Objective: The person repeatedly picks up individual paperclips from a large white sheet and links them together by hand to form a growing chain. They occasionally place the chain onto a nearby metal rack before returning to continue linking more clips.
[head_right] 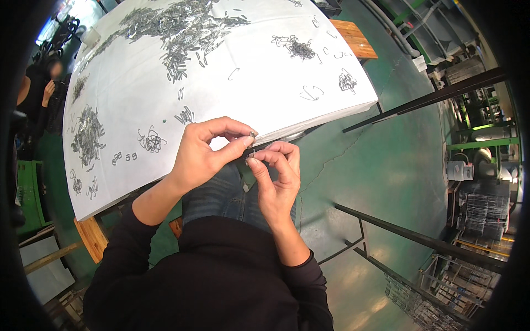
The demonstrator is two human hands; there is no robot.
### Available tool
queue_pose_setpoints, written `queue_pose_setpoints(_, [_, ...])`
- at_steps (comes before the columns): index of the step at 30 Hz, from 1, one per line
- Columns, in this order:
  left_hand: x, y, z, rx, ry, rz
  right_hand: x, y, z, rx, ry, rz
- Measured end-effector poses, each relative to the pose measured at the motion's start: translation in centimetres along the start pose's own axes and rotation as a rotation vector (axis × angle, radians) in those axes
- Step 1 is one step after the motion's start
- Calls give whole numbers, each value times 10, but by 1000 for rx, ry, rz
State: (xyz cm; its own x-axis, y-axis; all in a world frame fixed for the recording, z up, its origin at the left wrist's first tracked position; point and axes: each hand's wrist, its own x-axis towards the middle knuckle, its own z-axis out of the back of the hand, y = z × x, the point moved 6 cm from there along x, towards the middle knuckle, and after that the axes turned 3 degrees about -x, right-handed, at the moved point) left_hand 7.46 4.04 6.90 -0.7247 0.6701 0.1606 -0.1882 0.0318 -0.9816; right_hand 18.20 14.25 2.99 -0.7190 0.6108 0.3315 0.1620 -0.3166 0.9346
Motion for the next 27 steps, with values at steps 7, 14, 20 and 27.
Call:
queue_pose_setpoints(7, [-3,0,-4,10,-18,-53,1,-1,0,-42,-13,-14])
queue_pose_setpoints(14, [-8,7,-3,69,-54,-234,2,-10,2,-116,53,-7])
queue_pose_setpoints(20, [-13,34,-5,-2,-98,-258,63,-51,25,-278,87,-15])
queue_pose_setpoints(27, [-12,81,-12,-1,-76,-306,241,-166,-8,-803,208,-54])
